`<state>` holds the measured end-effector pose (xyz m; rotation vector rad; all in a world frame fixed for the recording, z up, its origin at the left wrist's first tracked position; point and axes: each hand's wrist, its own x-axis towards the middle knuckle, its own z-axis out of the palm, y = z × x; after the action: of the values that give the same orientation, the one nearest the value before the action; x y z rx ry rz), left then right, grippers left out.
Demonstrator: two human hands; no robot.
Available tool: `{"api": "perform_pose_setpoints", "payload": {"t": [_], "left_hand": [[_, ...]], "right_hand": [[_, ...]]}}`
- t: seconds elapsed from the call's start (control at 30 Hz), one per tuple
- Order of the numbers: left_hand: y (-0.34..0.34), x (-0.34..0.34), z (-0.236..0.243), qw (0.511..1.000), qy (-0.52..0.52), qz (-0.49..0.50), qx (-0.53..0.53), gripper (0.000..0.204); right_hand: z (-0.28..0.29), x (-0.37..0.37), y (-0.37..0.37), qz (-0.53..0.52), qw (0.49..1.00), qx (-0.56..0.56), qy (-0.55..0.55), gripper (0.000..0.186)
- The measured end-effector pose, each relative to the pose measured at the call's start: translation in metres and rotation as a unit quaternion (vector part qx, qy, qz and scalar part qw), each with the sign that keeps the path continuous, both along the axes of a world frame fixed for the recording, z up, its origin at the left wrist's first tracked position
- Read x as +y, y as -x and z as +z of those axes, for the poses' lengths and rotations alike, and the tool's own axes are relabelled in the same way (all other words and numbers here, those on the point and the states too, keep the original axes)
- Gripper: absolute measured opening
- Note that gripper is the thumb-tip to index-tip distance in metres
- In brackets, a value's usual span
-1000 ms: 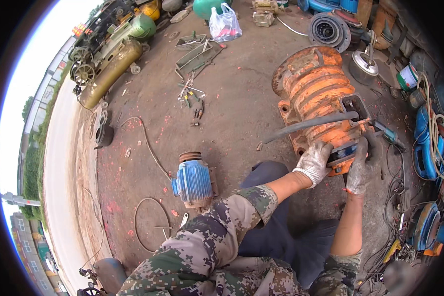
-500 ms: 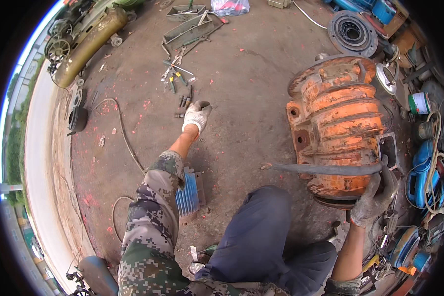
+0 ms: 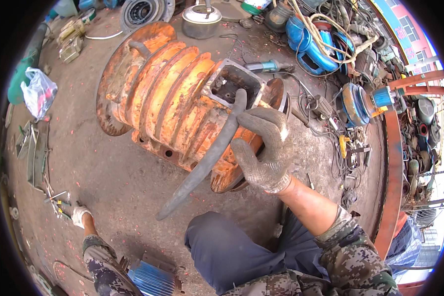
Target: The person sits on the floor and works on a large orange cylindrical machine part. They use a hammer to tap a metal ring into place and a power drill to tighten bolts on the assembly.
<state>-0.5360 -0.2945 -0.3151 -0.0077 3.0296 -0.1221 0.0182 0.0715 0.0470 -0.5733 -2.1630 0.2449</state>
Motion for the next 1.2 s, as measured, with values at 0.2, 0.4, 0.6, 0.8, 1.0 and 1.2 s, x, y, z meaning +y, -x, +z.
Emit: {"api": "perform_pose_setpoints", "payload": {"t": [0.2,0.4,0.6,0.8,1.0,1.2], "left_hand": [[-0.059,0.024,0.029,0.972,-0.203,-0.077,0.089,0.034],[-0.197,0.059,0.214,0.799,-0.594,-0.086,0.044,0.027],[-0.378,0.132,0.348,0.53,-0.773,-0.339,-0.076,0.014],[-0.462,0.193,0.387,0.464,-0.683,-0.517,-0.227,0.031],[-0.503,0.249,0.407,0.484,-0.512,-0.663,-0.253,0.025],[-0.51,0.351,0.417,0.528,-0.408,-0.738,-0.098,0.03]], "right_hand": [[-0.008,-0.004,0.0,-0.003,0.999,0.036,-0.027,0.048],[-0.006,-0.006,0.007,0.016,0.997,0.07,-0.006,0.048],[0.001,0.002,-0.023,0.039,0.981,0.172,0.078,0.039],[0.066,-0.039,-0.102,0.197,0.916,-0.009,0.349,0.054],[0.056,-0.03,-0.181,0.149,0.867,0.032,0.474,0.034],[-0.046,0.007,-0.251,-0.028,0.702,0.337,0.626,0.039]]}}
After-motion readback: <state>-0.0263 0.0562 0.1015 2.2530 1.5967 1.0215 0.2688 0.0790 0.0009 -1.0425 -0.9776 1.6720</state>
